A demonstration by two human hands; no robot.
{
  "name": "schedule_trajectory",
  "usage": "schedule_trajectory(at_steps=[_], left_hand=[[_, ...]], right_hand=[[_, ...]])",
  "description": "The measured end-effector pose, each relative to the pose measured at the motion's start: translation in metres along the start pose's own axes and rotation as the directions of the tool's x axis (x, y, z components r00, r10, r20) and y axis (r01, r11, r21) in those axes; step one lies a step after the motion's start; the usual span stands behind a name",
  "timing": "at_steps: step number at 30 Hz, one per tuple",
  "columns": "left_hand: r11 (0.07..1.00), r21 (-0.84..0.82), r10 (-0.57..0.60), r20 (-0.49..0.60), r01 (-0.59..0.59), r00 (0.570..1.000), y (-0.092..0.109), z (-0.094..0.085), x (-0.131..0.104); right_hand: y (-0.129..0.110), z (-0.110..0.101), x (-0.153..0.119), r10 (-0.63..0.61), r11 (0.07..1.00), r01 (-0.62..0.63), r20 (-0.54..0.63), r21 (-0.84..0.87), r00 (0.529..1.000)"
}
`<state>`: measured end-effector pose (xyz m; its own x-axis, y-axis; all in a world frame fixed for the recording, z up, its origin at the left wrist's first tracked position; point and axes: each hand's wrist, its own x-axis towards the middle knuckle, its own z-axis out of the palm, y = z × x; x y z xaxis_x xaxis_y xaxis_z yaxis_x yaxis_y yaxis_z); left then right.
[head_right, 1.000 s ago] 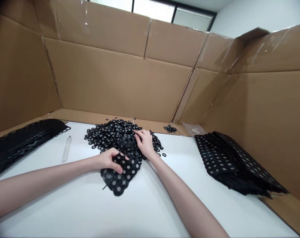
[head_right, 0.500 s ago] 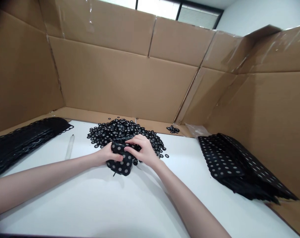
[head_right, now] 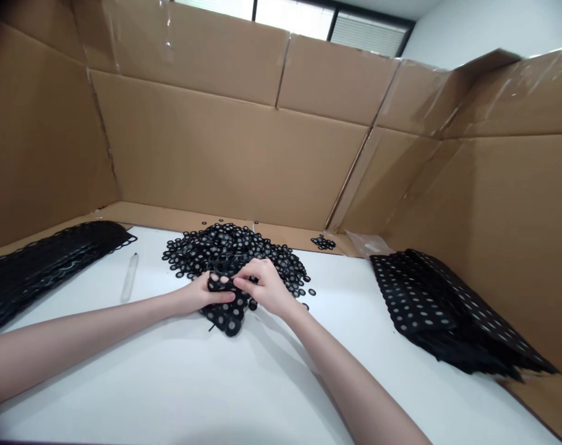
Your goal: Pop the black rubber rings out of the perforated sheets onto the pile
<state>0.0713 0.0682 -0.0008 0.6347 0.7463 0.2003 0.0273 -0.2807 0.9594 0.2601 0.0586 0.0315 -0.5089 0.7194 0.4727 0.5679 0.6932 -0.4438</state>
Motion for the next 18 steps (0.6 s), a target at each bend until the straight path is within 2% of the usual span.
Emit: schedule_trajectory(at_steps=[3,6,12,18], left_hand=[[0.999,0.039,0.016,0.014,-0.016,1.0,-0.001,0.0,0.0],[0.996,0.082,0.016,0.016,-0.017,1.0,-0.003,0.0,0.0],[0.992,0.12,0.037,0.028,-0.04,0.999,-0.003,0.002,-0.001],[0.998,0.053,0.028,0.029,-0.029,0.999,-0.002,0.0,0.001]], right_hand=[[-0.002,0.002,0.0,0.056,0.998,-0.056,0.004,0.029,0.998],[-0.006,0.008,-0.001,0.128,0.992,-0.128,-0.014,-0.012,0.992],[-0.014,0.022,-0.004,0.222,0.955,-0.246,-0.149,-0.166,0.964],[-0.011,0.024,-0.001,0.283,0.957,-0.29,-0.165,-0.014,0.945]])
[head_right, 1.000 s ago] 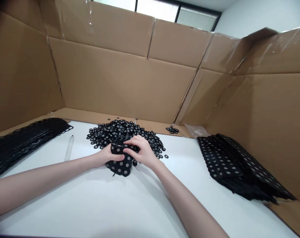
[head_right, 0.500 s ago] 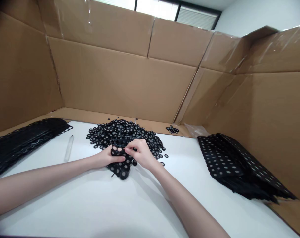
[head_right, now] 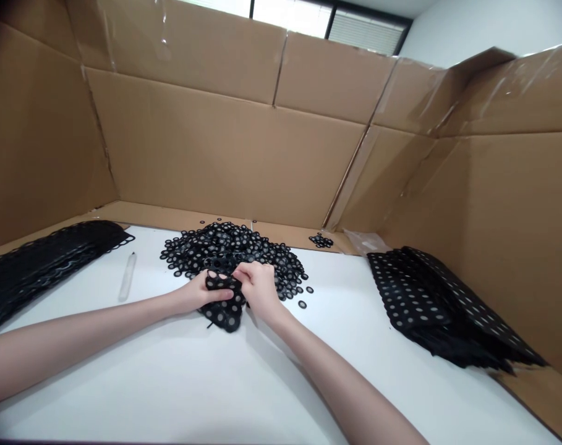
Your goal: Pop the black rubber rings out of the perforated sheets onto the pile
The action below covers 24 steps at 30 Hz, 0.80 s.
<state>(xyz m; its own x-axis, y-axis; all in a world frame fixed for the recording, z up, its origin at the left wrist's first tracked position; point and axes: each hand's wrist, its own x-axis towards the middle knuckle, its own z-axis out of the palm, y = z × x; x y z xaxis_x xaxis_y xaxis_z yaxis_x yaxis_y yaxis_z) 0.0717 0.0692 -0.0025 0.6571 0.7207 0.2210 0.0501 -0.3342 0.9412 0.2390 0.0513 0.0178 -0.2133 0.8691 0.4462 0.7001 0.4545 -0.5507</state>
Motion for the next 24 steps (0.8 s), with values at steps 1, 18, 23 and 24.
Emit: schedule_trajectory(at_steps=[1,18,23,24], left_hand=[[1.0,-0.008,-0.005,0.0,0.005,1.0,-0.001,0.0,0.0],[0.992,-0.119,-0.048,0.021,0.05,0.999,-0.006,0.002,-0.003],[0.99,-0.129,-0.06,0.01,0.061,0.998,-0.005,0.0,-0.001],[0.988,-0.142,-0.061,-0.018,0.058,0.998,-0.005,0.0,-0.001]], right_hand=[[0.001,0.0,0.001,0.009,0.999,-0.009,0.003,0.032,1.0],[0.039,-0.027,0.03,0.153,0.972,-0.067,-0.387,0.226,0.909],[0.055,-0.025,0.035,0.138,0.972,-0.058,-0.352,0.227,0.926],[0.058,-0.021,0.034,0.099,0.978,-0.039,-0.289,0.205,0.952]])
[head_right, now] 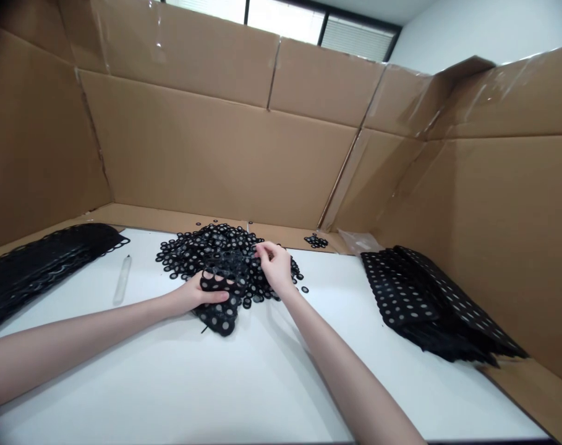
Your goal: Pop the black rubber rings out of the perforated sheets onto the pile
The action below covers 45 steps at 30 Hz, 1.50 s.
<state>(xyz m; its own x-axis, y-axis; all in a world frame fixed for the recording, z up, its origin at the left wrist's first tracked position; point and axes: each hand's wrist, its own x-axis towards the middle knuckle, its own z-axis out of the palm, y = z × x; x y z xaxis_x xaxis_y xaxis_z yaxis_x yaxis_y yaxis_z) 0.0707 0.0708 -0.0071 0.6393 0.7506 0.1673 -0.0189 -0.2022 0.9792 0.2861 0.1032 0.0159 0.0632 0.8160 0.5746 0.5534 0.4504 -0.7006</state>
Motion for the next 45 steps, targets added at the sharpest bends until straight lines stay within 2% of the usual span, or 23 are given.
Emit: schedule_trajectory(at_steps=[3,6,8,10,12,13,15,19,22,27,36,39,41,43,45], left_hand=[[0.996,-0.087,-0.019,-0.087,0.011,0.996,-0.001,0.0,0.002],[0.983,-0.178,-0.057,-0.122,0.035,0.991,-0.003,0.001,0.002],[0.977,-0.211,-0.065,-0.138,0.035,0.988,-0.003,0.001,0.003],[0.976,-0.217,-0.065,-0.15,0.032,0.987,-0.002,0.001,0.002],[0.979,-0.202,-0.067,-0.159,0.034,0.985,-0.002,0.001,0.002],[0.981,-0.191,-0.069,-0.162,0.037,0.984,-0.003,0.001,0.002],[0.983,-0.176,-0.076,-0.159,0.048,0.984,-0.004,0.001,0.002],[0.976,-0.204,-0.103,-0.134,0.074,0.986,-0.005,0.0,0.003],[0.968,-0.239,-0.121,-0.148,0.083,0.982,-0.004,0.001,0.003],[0.959,-0.271,-0.136,-0.165,0.087,0.977,-0.002,0.001,0.003],[0.961,-0.256,-0.15,-0.174,0.102,0.973,-0.002,0.0,0.003],[0.961,-0.254,-0.158,-0.183,0.109,0.97,-0.001,0.0,0.003],[0.973,-0.215,-0.117,-0.13,0.088,0.985,0.0,0.001,0.001],[0.986,-0.157,-0.07,-0.043,0.062,0.997,0.001,0.002,0.0],[0.99,-0.131,-0.06,-0.011,0.058,0.998,0.002,0.002,-0.001]], right_hand=[[0.005,0.009,-0.006,-0.123,0.986,0.139,0.157,-0.093,0.98],[-0.002,0.005,-0.011,-0.218,0.954,0.252,0.205,-0.161,0.954],[-0.013,-0.001,-0.014,-0.288,0.936,0.324,0.229,-0.137,0.93],[-0.022,-0.006,-0.017,-0.365,0.909,0.406,0.293,-0.091,0.884],[-0.028,-0.007,-0.02,-0.417,0.882,0.467,0.352,-0.067,0.838],[-0.028,-0.005,-0.02,-0.425,0.876,0.477,0.359,-0.067,0.831],[-0.026,-0.001,-0.021,-0.403,0.893,0.445,0.319,-0.069,0.858],[-0.021,0.005,-0.021,-0.263,0.964,0.265,0.172,0.007,0.949],[-0.02,0.007,-0.019,-0.169,0.985,0.163,0.132,0.053,0.977],[-0.02,0.011,-0.016,-0.088,0.994,0.079,0.123,0.081,0.989],[-0.016,0.018,-0.018,-0.133,0.991,0.126,0.145,0.054,0.98],[-0.014,0.015,-0.015,-0.099,0.993,0.089,0.141,0.075,0.985],[-0.01,0.009,-0.01,-0.015,0.995,0.01,0.05,0.1,0.999],[-0.004,0.001,-0.004,0.07,0.991,-0.057,-0.104,0.123,0.992],[0.004,-0.003,0.0,0.078,0.992,-0.06,-0.164,0.114,0.983]])
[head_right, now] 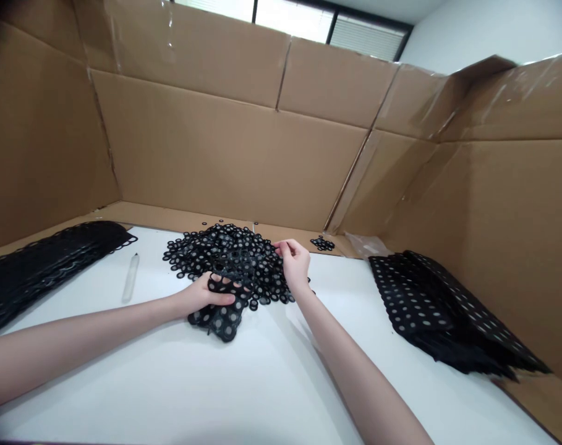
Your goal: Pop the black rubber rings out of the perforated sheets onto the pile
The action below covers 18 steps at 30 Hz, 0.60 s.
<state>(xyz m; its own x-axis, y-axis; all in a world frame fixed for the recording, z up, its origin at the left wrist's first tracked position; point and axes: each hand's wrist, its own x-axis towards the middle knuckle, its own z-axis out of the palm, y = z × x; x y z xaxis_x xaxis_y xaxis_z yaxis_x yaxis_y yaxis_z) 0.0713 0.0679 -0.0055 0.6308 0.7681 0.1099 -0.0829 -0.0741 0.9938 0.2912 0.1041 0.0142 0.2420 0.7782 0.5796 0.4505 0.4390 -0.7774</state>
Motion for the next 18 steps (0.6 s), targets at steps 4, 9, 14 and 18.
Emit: schedule_trajectory(at_steps=[4,9,14,18], left_hand=[[0.999,-0.043,-0.017,-0.073,0.014,0.997,-0.001,0.0,0.001],[0.996,-0.089,-0.034,-0.12,0.023,0.992,-0.003,0.0,0.004],[0.993,-0.116,-0.036,-0.194,0.014,0.98,-0.004,0.001,0.005],[0.999,-0.04,0.003,-0.17,-0.01,0.985,-0.005,-0.002,0.005]], right_hand=[[0.016,0.009,0.001,-0.132,0.976,0.162,0.197,-0.145,0.971],[0.01,0.017,-0.006,-0.249,0.912,0.314,0.252,-0.265,0.935],[-0.033,0.002,-0.024,-0.369,0.884,0.436,0.32,-0.17,0.873],[-0.054,0.007,-0.039,-0.423,0.834,0.546,0.55,-0.074,0.72]])
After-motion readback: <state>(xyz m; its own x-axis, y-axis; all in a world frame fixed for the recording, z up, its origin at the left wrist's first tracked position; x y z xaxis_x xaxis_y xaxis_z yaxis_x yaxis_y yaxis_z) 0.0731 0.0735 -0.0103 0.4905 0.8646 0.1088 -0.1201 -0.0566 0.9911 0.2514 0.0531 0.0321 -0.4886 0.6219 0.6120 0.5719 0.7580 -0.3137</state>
